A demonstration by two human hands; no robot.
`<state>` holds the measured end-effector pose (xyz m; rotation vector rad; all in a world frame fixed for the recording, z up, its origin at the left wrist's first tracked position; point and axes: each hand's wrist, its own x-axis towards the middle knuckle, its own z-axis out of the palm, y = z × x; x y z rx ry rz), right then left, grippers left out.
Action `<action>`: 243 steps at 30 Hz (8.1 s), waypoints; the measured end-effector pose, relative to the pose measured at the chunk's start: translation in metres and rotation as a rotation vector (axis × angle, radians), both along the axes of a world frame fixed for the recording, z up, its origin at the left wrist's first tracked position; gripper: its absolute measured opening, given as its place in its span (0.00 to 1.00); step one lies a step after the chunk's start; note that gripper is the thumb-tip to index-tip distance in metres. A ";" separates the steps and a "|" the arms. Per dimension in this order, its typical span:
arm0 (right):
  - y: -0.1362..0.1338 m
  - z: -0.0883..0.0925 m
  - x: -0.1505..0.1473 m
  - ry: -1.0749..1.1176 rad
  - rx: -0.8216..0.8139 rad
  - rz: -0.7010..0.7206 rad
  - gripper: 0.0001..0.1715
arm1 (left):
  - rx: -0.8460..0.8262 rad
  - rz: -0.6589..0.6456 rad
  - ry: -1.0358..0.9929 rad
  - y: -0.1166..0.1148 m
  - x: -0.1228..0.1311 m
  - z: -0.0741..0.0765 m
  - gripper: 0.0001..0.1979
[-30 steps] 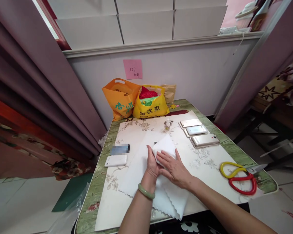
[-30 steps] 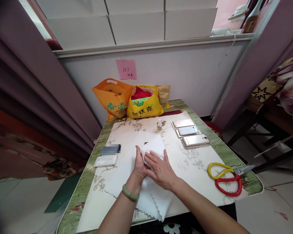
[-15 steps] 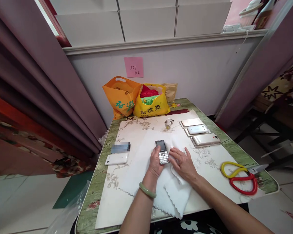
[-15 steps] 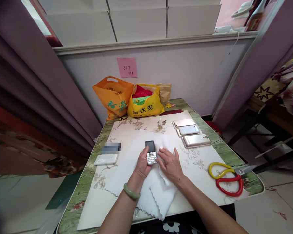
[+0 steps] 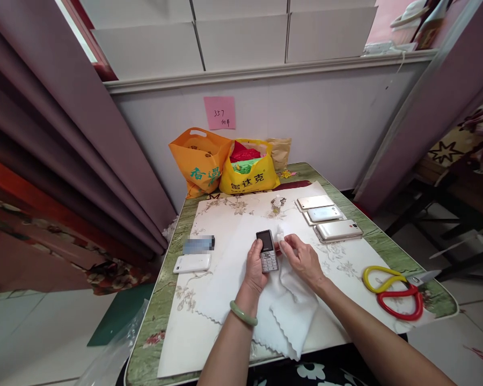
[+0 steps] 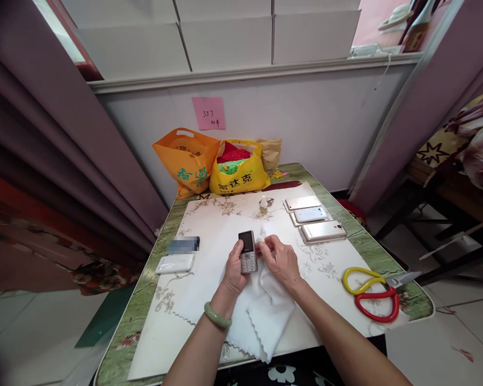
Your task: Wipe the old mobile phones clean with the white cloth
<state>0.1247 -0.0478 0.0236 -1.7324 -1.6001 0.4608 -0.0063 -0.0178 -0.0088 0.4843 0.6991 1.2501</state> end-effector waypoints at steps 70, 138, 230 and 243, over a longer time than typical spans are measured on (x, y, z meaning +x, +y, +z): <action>0.040 -0.053 0.014 1.027 0.048 -0.091 0.28 | 0.242 0.243 0.799 0.025 0.043 0.032 0.19; 0.039 -0.053 0.001 0.607 0.071 0.024 0.21 | 0.151 0.247 1.218 0.030 0.061 0.040 0.17; 0.043 -0.038 0.013 0.957 -0.013 0.041 0.26 | 0.064 0.001 0.624 -0.016 0.029 0.024 0.18; 0.026 -0.031 0.005 0.377 0.225 0.226 0.36 | 0.184 0.535 0.777 -0.009 -0.016 0.079 0.17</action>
